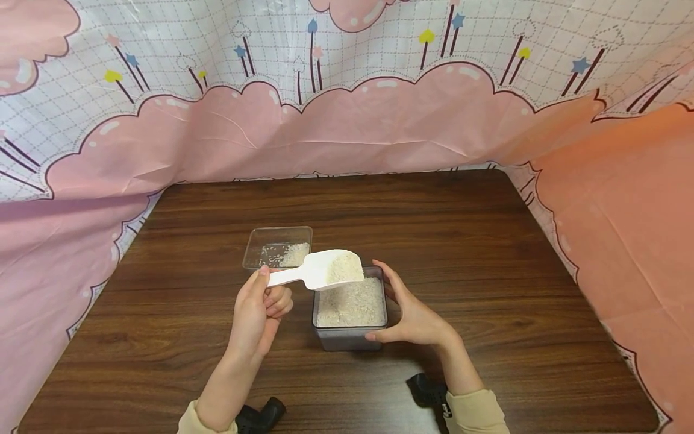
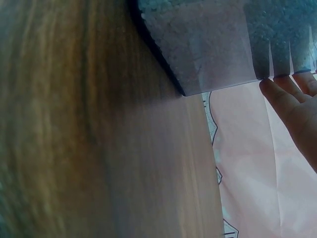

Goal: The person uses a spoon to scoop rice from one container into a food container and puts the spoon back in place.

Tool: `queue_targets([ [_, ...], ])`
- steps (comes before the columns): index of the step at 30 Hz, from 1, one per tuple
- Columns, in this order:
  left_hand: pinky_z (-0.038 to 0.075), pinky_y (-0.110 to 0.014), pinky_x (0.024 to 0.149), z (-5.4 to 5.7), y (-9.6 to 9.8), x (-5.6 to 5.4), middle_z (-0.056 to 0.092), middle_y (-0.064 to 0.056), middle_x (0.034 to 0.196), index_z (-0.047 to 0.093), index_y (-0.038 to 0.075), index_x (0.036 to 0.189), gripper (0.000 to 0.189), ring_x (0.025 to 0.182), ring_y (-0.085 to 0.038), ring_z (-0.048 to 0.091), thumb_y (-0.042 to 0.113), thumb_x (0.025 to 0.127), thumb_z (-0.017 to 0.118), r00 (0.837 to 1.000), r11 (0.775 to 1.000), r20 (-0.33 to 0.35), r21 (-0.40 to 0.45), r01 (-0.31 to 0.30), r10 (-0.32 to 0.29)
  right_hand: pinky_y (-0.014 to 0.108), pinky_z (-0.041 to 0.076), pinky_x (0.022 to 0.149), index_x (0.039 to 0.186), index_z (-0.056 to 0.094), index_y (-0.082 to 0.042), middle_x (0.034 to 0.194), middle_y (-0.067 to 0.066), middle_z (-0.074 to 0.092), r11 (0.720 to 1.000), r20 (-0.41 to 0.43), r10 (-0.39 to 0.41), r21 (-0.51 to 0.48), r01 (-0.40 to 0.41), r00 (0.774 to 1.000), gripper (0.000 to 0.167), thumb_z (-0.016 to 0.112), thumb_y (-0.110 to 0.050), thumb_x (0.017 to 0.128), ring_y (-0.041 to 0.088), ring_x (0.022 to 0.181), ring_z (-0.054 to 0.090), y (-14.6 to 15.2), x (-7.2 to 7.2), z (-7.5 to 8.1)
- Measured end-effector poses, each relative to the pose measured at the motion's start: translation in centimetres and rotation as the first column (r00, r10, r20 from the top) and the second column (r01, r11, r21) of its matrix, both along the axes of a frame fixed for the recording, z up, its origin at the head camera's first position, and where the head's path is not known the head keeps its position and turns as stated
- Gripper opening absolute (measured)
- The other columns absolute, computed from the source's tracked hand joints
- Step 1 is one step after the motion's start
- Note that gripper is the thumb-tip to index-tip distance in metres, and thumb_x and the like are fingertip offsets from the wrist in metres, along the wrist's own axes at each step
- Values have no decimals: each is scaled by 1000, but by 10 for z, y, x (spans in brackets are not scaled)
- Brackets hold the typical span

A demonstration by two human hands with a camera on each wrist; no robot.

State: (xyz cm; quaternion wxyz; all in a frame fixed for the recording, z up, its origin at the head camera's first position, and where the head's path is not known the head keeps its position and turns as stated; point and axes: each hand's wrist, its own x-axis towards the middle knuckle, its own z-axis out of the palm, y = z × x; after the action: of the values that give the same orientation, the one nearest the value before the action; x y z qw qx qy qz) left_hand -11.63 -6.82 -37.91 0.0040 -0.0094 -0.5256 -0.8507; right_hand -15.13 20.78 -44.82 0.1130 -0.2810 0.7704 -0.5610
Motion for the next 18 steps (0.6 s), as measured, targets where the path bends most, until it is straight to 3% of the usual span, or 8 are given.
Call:
queue_targets([
  [8, 21, -20, 52, 11, -10, -9, 28, 7, 58, 44, 7, 100, 24, 50, -5, 26, 22, 108, 27, 998, 1000, -52, -3, -19, 19, 68, 17, 108, 156, 7, -25, 158, 14, 12, 1000, 8, 0, 1, 0, 1000, 121, 89, -12, 68, 39, 146, 7, 1, 0, 0],
  [12, 21, -20, 53, 15, -15, -13, 28, 7, 58, 44, 8, 100, 24, 50, -6, 27, 23, 108, 27, 997, 999, -67, -3, -33, 32, 68, 18, 108, 156, 8, -28, 158, 14, 14, 1000, 4, 0, 2, 0, 1000, 120, 89, -12, 68, 40, 145, 9, 1, 0, 1],
  [18, 20, -21, 52, 19, -26, -23, 28, 7, 56, 45, 8, 98, 25, 49, -5, 27, 21, 108, 27, 993, 996, -73, 37, -86, 89, 68, 16, 108, 155, 8, -29, 158, 17, 14, 1000, 3, 7, -4, -7, 1000, 121, 89, -12, 68, 39, 146, 6, 0, 0, 0],
])
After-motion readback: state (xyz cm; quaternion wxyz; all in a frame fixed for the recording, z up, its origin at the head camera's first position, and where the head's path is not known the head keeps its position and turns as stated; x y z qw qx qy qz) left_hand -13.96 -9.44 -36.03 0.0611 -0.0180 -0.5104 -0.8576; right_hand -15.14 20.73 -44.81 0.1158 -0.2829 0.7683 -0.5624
